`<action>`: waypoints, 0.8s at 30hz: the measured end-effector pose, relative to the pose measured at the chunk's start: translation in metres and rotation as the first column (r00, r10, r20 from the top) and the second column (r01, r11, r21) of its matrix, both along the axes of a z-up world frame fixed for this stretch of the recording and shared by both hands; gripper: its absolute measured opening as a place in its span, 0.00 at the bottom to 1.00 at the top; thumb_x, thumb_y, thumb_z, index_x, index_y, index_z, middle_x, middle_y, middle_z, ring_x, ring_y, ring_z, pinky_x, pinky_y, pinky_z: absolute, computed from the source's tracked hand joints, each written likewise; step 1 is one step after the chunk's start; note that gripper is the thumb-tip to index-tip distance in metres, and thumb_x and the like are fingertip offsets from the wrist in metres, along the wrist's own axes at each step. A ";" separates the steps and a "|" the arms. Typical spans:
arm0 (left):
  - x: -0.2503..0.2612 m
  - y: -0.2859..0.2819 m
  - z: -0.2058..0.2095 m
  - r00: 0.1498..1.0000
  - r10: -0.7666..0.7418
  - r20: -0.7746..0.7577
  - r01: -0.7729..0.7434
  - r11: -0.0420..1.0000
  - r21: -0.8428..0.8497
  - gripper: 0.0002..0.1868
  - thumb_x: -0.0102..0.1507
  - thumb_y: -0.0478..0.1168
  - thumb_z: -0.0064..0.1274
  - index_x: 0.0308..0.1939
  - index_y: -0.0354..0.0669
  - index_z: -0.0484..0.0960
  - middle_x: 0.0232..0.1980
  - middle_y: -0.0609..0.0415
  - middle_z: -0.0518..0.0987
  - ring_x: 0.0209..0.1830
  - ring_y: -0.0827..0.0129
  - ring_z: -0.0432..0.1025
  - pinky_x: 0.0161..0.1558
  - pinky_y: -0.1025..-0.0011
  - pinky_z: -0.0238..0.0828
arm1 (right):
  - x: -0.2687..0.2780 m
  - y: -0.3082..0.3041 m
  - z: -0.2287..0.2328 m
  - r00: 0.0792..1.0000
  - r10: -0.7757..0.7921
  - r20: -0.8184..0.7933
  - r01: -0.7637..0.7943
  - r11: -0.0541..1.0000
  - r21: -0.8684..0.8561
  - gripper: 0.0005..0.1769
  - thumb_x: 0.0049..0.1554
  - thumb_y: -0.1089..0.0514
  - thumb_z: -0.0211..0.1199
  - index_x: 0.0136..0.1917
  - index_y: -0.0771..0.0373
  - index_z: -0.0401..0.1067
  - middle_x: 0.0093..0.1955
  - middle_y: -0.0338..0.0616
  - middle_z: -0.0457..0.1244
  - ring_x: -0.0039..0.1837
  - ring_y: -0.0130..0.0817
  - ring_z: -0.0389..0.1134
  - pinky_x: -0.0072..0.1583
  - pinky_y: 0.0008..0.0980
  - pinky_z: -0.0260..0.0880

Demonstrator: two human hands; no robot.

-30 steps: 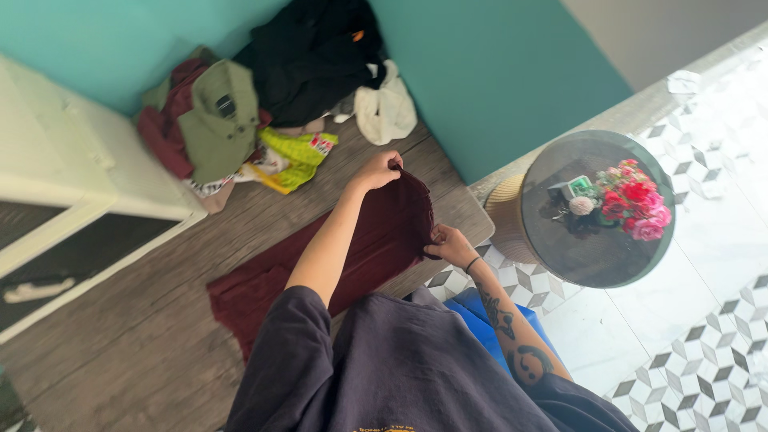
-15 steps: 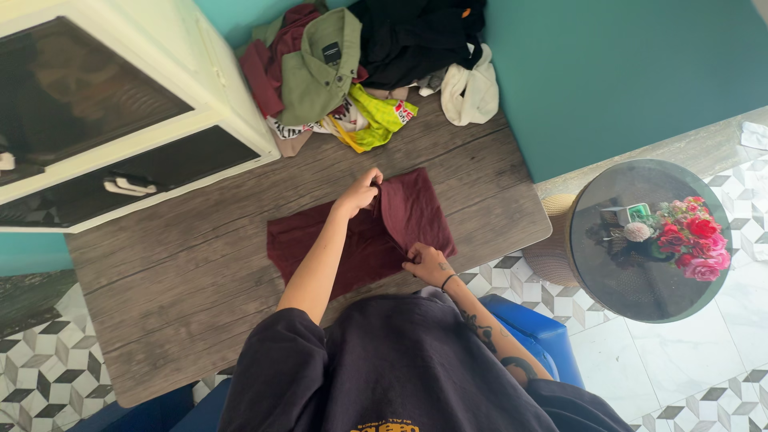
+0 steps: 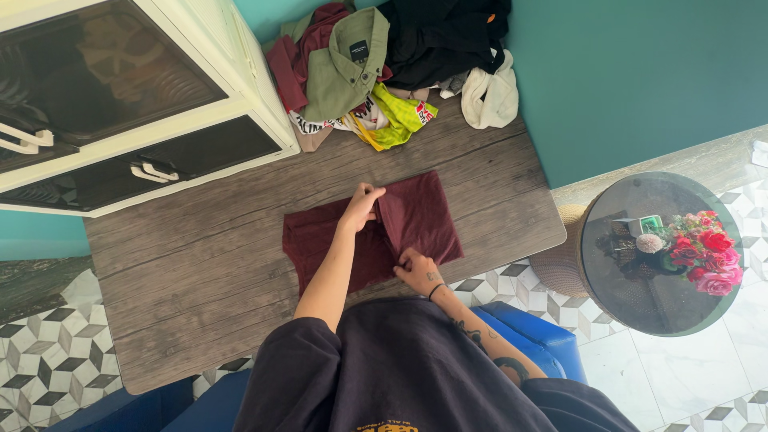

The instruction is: The person folds a maroon shirt on a wooden surface by hand and then places it inside a white plastic cabinet.

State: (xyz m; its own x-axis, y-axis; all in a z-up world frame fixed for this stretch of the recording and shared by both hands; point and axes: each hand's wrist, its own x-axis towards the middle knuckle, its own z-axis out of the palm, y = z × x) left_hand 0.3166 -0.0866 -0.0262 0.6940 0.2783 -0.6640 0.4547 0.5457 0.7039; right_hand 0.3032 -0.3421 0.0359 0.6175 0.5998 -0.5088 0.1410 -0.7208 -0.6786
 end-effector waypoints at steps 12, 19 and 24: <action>-0.042 -0.062 0.049 0.983 -0.012 -0.182 0.180 0.239 0.954 0.19 0.62 0.37 0.55 0.56 0.41 0.71 0.63 0.36 0.69 0.66 0.44 0.64 0.60 0.50 0.68 | 0.017 -0.039 -0.002 0.999 -0.046 0.028 0.044 0.997 0.066 0.12 0.56 0.52 0.63 0.51 0.56 0.80 0.46 0.46 0.74 0.48 0.38 0.78 0.53 0.35 0.77; -0.079 -0.162 0.030 0.886 -0.373 -0.277 0.302 0.008 0.953 0.39 0.64 0.44 0.51 0.76 0.33 0.58 0.81 0.33 0.49 0.82 0.40 0.43 0.77 0.44 0.40 | 0.056 -0.031 -0.021 0.765 0.050 0.643 -0.174 0.976 0.132 0.32 0.61 0.56 0.56 0.77 0.63 0.58 0.82 0.54 0.47 0.81 0.52 0.48 0.76 0.52 0.51; -0.090 -0.164 0.021 0.826 -0.438 -0.354 0.392 -0.004 0.920 0.43 0.63 0.46 0.49 0.79 0.38 0.51 0.83 0.38 0.44 0.83 0.46 0.40 0.78 0.47 0.36 | 0.059 -0.032 -0.032 0.717 0.322 0.618 -0.299 0.943 -0.143 0.39 0.64 0.44 0.51 0.82 0.59 0.47 0.86 0.53 0.38 0.86 0.51 0.36 0.79 0.60 0.38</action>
